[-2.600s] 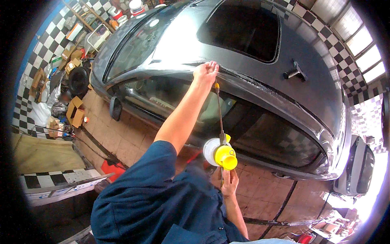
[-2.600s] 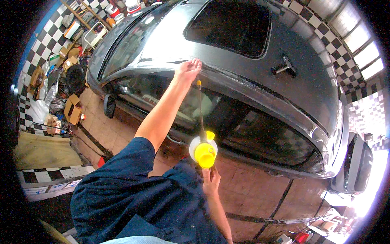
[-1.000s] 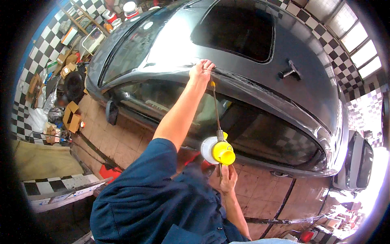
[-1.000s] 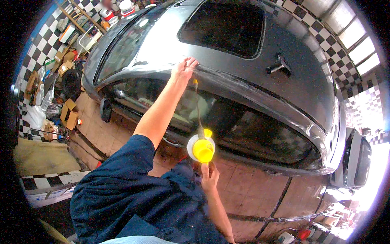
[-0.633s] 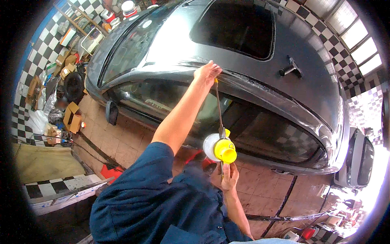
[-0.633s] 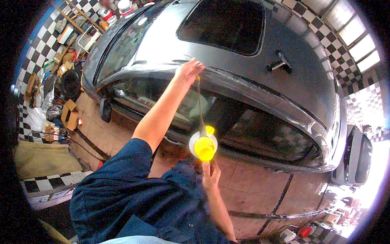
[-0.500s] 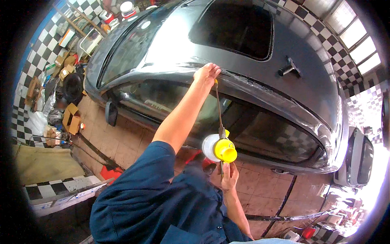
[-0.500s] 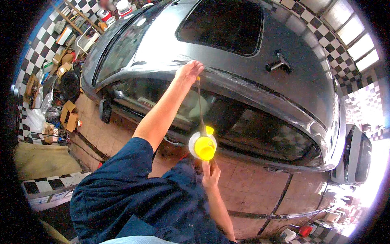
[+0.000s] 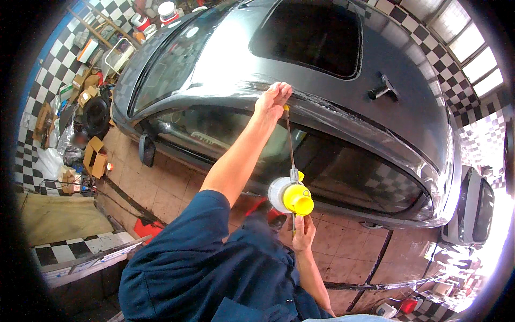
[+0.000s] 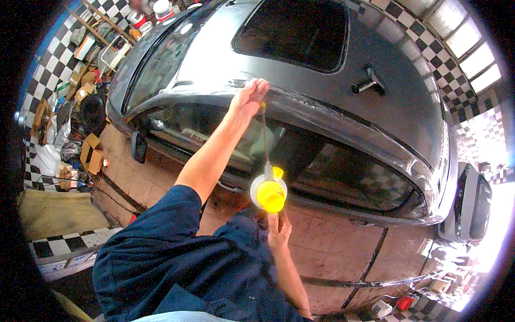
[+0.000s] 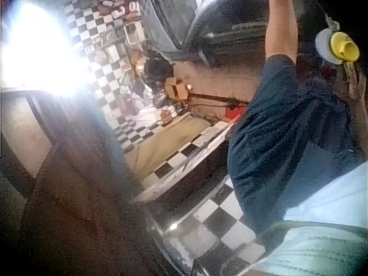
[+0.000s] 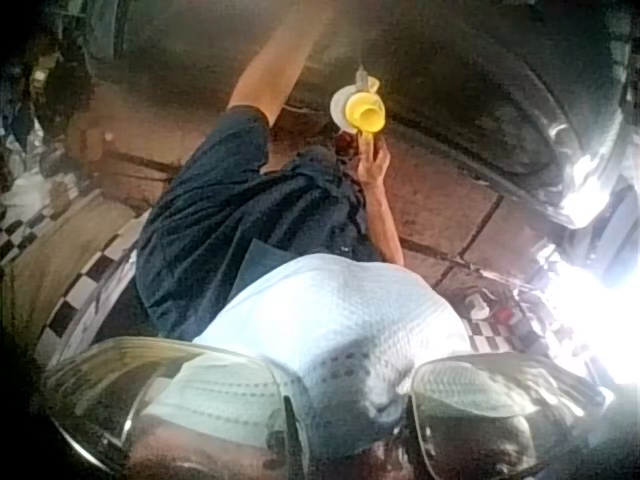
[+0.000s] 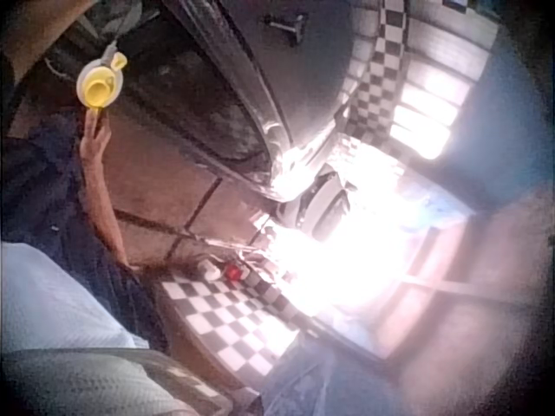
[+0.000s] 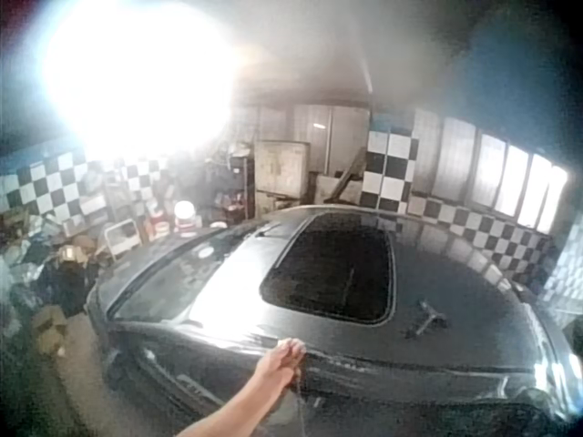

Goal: The person applies a tint film to the rear side window of a car. They use a squeegee to smooth the film, spray liquid from a bottle to adjust the film, and press the edges by hand to adhere it to the window.

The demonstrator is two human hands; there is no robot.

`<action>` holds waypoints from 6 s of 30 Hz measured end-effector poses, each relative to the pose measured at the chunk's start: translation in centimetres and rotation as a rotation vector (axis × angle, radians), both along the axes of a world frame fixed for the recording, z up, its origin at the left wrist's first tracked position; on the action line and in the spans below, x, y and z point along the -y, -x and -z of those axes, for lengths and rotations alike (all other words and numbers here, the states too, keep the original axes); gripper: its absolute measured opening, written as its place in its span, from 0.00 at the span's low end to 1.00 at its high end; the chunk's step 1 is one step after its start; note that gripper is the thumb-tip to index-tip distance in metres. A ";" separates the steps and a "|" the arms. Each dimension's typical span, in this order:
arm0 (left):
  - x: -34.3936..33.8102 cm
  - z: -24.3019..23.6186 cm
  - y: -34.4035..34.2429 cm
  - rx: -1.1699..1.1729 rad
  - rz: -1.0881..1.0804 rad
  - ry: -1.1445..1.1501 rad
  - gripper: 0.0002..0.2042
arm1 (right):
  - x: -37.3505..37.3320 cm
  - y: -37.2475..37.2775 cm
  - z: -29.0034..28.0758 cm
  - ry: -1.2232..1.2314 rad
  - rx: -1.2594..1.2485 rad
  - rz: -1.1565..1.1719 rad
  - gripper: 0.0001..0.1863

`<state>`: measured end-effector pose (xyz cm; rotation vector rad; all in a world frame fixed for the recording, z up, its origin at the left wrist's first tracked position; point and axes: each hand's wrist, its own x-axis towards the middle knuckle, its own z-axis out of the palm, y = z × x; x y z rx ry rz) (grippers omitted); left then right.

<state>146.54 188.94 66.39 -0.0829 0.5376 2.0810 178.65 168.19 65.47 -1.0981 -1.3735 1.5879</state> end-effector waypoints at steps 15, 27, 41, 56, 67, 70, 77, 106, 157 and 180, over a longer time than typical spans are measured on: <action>-0.6 -0.1 -0.3 0.033 -0.127 0.014 0.07 | -0.4 -0.7 1.4 0.098 -0.015 -0.013 0.13; 0.8 0.4 -0.8 -0.134 -0.033 -0.200 0.06 | -1.1 -1.0 1.5 0.034 0.037 -0.048 0.14; 2.4 0.5 1.0 0.084 -0.221 0.025 0.07 | -1.3 -0.6 0.6 0.042 0.080 -0.099 0.14; 4.5 -1.0 1.0 0.027 -0.220 0.242 0.09 | -1.8 1.0 -1.7 0.103 -0.022 -0.171 0.15; 5.1 -1.9 0.7 0.012 -0.188 0.311 0.07 | -1.4 0.2 -1.6 0.119 -0.012 -0.180 0.13; 5.3 -2.3 0.5 0.000 -0.213 0.339 0.06 | -1.5 0.0 -1.2 0.084 0.027 -0.210 0.14; 4.5 -0.7 1.4 -0.013 -0.313 0.246 0.07 | -2.5 0.5 -1.6 0.056 0.064 -0.245 0.14; 8.6 2.2 0.1 -0.535 -0.283 0.705 0.14 | 1.5 -12.8 5.4 0.478 0.285 -0.297 0.13; 2.4 -1.1 19.1 -2.339 0.126 1.275 0.28 | 0.3 -17.8 8.4 0.294 0.453 -0.355 0.10; 21.4 12.0 13.6 -0.716 -0.460 1.133 0.22 | 2.2 -20.1 4.9 0.397 0.317 -0.102 0.14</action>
